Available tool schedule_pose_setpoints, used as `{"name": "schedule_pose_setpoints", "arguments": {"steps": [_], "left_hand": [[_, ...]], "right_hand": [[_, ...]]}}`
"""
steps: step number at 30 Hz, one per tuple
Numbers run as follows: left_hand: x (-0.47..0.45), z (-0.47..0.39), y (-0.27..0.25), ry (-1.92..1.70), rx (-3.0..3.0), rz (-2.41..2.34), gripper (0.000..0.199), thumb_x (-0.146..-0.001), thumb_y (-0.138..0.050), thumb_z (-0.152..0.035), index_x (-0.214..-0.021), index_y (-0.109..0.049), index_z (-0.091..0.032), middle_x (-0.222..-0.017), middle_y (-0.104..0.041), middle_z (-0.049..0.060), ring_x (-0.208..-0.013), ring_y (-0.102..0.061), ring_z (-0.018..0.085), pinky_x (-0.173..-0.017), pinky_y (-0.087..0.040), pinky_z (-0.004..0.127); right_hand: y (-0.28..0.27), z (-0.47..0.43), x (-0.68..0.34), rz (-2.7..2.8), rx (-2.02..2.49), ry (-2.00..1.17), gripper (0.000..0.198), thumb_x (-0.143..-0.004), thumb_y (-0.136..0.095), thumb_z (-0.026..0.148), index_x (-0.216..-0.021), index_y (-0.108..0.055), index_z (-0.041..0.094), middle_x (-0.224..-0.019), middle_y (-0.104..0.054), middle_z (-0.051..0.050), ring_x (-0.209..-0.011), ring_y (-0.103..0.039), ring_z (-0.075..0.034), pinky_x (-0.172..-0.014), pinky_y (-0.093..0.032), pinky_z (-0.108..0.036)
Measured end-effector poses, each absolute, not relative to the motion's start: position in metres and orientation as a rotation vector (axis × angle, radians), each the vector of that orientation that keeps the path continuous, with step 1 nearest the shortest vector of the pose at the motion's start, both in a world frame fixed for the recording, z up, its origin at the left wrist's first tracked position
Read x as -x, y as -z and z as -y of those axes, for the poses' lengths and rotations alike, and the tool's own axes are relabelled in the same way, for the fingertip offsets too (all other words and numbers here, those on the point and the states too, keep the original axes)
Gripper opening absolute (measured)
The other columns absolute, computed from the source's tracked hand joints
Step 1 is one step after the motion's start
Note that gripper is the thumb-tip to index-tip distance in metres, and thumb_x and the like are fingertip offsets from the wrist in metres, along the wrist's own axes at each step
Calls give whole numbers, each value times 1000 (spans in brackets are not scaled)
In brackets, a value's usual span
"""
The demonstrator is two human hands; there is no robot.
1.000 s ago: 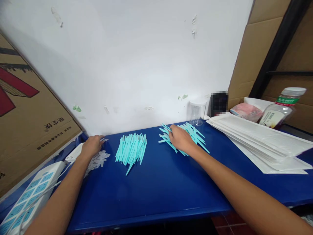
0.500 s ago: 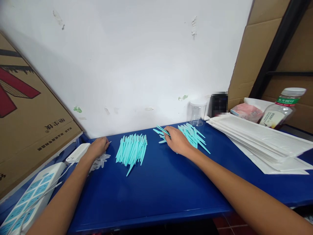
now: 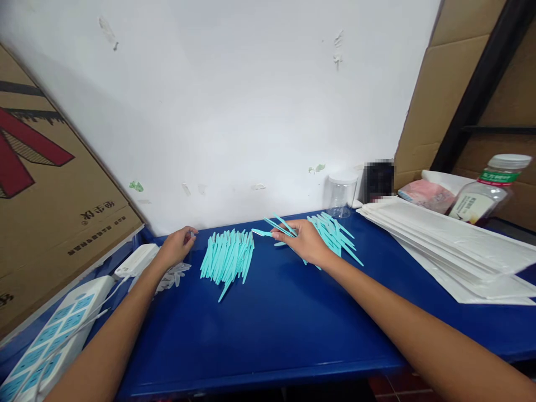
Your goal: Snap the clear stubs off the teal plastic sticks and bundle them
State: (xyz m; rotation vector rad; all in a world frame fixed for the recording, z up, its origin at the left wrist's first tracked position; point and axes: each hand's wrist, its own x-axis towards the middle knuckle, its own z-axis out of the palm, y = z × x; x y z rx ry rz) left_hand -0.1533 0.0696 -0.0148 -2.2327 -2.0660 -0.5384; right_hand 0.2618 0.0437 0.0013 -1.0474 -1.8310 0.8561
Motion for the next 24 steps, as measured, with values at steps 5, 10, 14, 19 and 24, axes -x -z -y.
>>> {"name": "schedule_pose_setpoints", "arguments": {"steps": [5,10,14,19,24], "left_hand": [[111,-58,2,1346,2503,2044,45,-93,-60,-51,-115,-67,-12,-105,-78,15,-96,-73,24,-84,-57,33],[64,-37,-2,1852,2696,2041,47,-83,-76,-51,-110,-74,-13,-103,-80,16,-90,-74,25,-77,-57,34],[44,-28,2,1946,2713,2045,41,-80,-81,-47,-105,-77,-15,-97,-81,13,-87,-75,25,-76,-57,34],[37,-26,6,2000,2715,2062,38,-76,-84,-44,-100,-78,-16,-90,-81,11,-84,-76,25,-76,-58,34],[36,-25,8,2015,2748,2039,37,-76,-86,-42,-100,-78,-15,-92,-81,11,-82,-75,23,-75,-58,32]], "right_hand": [[-8,-39,-259,1792,1087,-866,31,-88,-69,45,-96,-80,17,-95,-80,-7,-94,-72,-27,-84,-53,-36],[-8,-35,-257,1809,1025,-912,30,-90,-67,43,-103,-79,18,-94,-80,-6,-88,-72,-24,-79,-53,-34],[-3,-34,-256,1862,977,-856,32,-90,-67,48,-99,-81,20,-85,-77,-4,-77,-65,-21,-69,-47,-33],[0,-34,-254,1920,954,-806,34,-90,-66,53,-95,-82,23,-82,-75,-3,-71,-57,-19,-63,-38,-31],[-3,-30,-251,1934,961,-805,34,-89,-67,53,-93,-83,23,-70,-67,0,-64,-46,-16,-59,-30,-29]]}}
